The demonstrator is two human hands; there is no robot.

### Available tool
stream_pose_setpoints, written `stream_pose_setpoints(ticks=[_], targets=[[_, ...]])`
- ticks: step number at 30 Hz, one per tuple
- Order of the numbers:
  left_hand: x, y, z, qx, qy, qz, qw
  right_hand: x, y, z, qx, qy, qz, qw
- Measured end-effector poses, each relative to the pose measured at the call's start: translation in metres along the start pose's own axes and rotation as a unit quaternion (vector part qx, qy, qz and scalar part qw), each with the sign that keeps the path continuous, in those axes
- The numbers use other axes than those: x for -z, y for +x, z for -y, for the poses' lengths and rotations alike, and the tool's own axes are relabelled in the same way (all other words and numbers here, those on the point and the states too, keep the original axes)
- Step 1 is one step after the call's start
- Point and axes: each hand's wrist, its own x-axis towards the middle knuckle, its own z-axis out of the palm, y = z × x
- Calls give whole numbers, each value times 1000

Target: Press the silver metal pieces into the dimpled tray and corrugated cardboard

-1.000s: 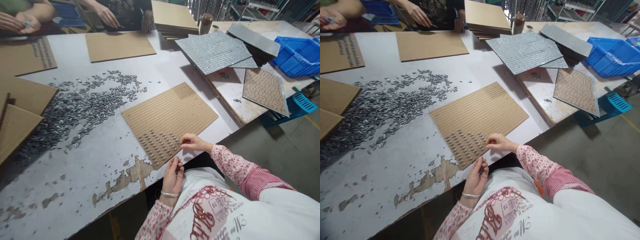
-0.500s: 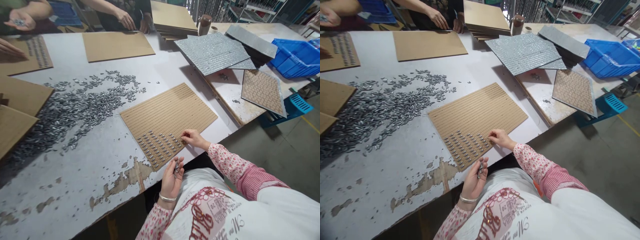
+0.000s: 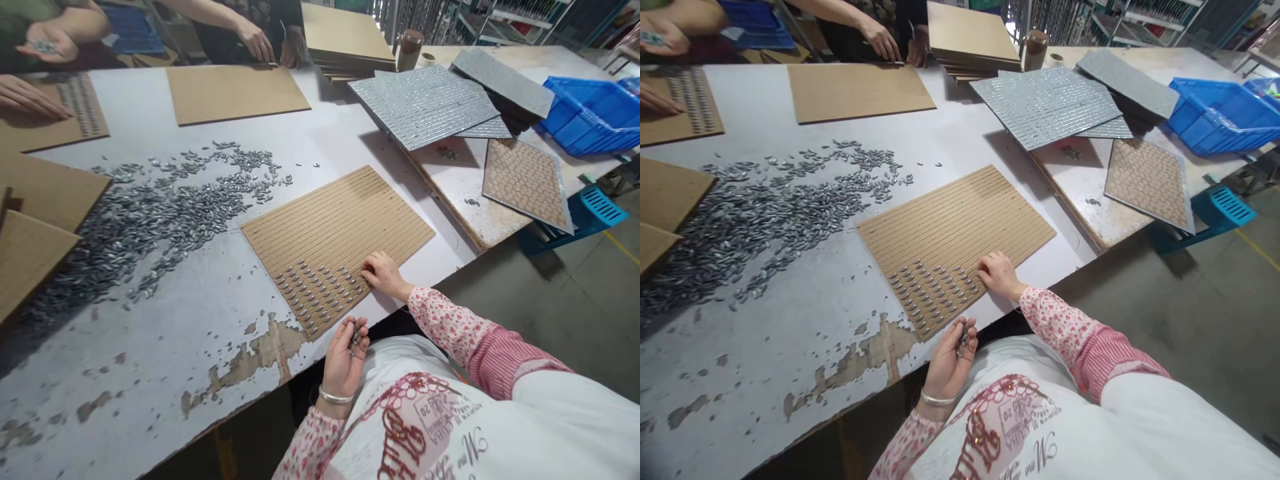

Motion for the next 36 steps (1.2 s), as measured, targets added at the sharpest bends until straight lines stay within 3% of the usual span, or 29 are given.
stream_pose_setpoints(ticks=[13, 16, 21, 29, 33, 36], targets=[[0, 3, 1, -21, -11, -12, 1000, -2, -5, 7, 28, -1, 47, 998], [-2, 3, 0, -21, -15, -11, 1000, 0, -4, 3, 30, 43, 32, 998], [-3, 2, -1, -36, -22, -16, 999, 2, -1, -8, 19, 113, -44, 992], [-2, 4, -1, -43, -9, -46, 998, -5, 3, -10, 39, 50, -9, 998], [-5, 5, -4, -48, -2, -44, 998, 4, -2, -1, 25, 141, -31, 989], [-8, 7, -5, -52, -10, -31, 998, 14, -13, 16, 64, 286, 56, 954]])
